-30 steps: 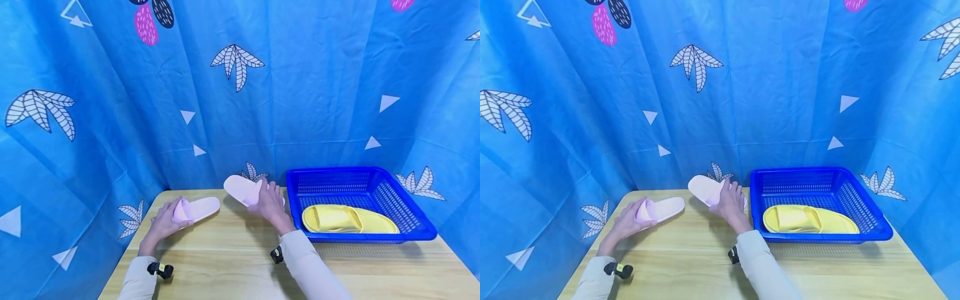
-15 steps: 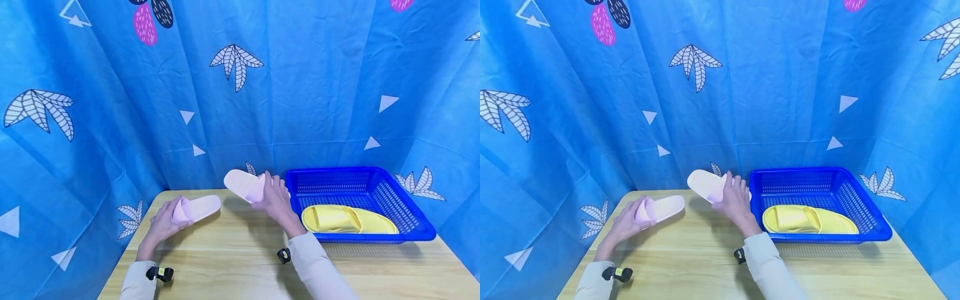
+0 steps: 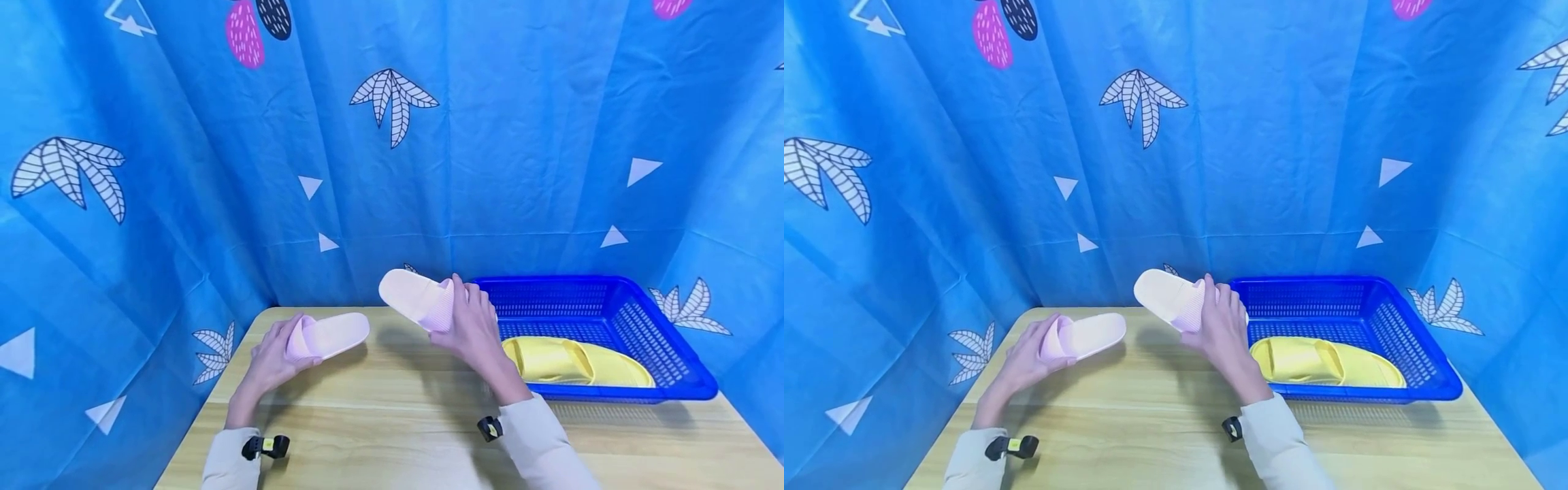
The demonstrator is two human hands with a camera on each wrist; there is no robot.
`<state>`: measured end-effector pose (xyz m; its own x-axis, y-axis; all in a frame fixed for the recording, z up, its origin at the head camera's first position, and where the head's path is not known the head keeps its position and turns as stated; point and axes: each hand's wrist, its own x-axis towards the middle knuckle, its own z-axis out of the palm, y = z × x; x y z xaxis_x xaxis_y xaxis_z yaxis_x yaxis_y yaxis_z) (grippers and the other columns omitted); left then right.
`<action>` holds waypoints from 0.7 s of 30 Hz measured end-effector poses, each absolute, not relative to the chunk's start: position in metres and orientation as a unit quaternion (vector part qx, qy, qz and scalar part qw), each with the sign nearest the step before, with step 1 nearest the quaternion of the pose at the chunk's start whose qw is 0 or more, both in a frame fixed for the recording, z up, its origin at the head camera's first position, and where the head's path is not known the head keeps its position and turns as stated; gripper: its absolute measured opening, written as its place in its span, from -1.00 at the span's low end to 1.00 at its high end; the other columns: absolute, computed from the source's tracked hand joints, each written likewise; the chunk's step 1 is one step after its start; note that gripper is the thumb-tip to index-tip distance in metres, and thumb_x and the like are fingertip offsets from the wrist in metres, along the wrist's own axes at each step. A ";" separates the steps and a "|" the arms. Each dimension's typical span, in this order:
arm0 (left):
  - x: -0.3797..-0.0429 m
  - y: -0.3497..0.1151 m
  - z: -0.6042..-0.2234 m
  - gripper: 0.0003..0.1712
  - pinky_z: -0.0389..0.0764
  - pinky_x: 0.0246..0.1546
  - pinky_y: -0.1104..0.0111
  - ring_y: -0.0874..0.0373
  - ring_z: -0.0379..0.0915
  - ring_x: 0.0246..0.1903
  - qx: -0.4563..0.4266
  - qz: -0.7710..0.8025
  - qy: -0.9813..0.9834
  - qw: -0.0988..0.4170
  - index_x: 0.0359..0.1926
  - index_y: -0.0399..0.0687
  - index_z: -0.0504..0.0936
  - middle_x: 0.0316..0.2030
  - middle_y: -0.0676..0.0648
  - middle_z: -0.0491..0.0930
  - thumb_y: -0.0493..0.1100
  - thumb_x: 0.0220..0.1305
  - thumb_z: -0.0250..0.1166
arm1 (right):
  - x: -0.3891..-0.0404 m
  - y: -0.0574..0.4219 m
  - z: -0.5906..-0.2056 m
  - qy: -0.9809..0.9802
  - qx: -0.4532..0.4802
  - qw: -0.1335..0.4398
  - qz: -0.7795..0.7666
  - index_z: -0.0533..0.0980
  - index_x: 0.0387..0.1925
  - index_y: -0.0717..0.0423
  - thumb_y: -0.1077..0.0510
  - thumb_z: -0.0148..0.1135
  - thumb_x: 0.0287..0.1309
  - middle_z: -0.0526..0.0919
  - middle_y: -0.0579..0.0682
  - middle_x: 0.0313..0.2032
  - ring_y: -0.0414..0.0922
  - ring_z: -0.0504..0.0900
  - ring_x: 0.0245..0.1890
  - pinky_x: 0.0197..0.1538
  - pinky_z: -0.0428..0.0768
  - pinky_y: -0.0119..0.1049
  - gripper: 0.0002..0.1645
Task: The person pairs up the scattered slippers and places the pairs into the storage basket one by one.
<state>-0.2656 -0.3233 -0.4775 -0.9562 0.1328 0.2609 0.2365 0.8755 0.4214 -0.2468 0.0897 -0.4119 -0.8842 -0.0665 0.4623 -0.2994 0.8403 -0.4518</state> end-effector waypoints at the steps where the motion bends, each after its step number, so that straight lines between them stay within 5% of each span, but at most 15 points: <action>1: -0.265 -0.322 -0.477 0.25 0.24 0.07 -0.33 -0.24 0.29 0.22 -0.097 -0.231 -0.961 0.113 0.57 0.11 0.21 0.32 -0.26 0.34 0.36 -0.07 0.58 | -0.246 0.092 -0.412 -0.934 0.098 0.224 0.262 0.13 0.52 0.27 -0.10 0.71 -0.34 0.42 0.32 0.19 0.25 0.40 0.10 0.05 0.47 0.16 0.44; 10: -0.260 -0.310 -0.471 0.25 0.21 0.08 -0.25 -0.22 0.26 0.23 -0.098 -0.236 -0.959 0.119 0.58 0.25 0.19 0.32 -0.21 0.34 0.35 -0.08 0.59 | -0.233 0.113 -0.409 -0.930 0.107 0.240 0.258 0.13 0.52 0.26 -0.11 0.70 -0.34 0.41 0.32 0.23 0.26 0.39 0.12 0.07 0.46 0.20 0.43; 21: -0.251 -0.295 -0.456 0.26 0.19 0.11 -0.28 -0.21 0.29 0.20 -0.117 -0.254 -0.948 0.154 0.58 0.19 0.23 0.29 -0.22 0.37 0.31 -0.11 0.63 | -0.220 0.128 -0.410 -0.914 0.133 0.283 0.259 0.18 0.49 0.27 -0.02 0.73 -0.41 0.41 0.34 0.20 0.27 0.41 0.08 0.01 0.48 0.21 0.41</action>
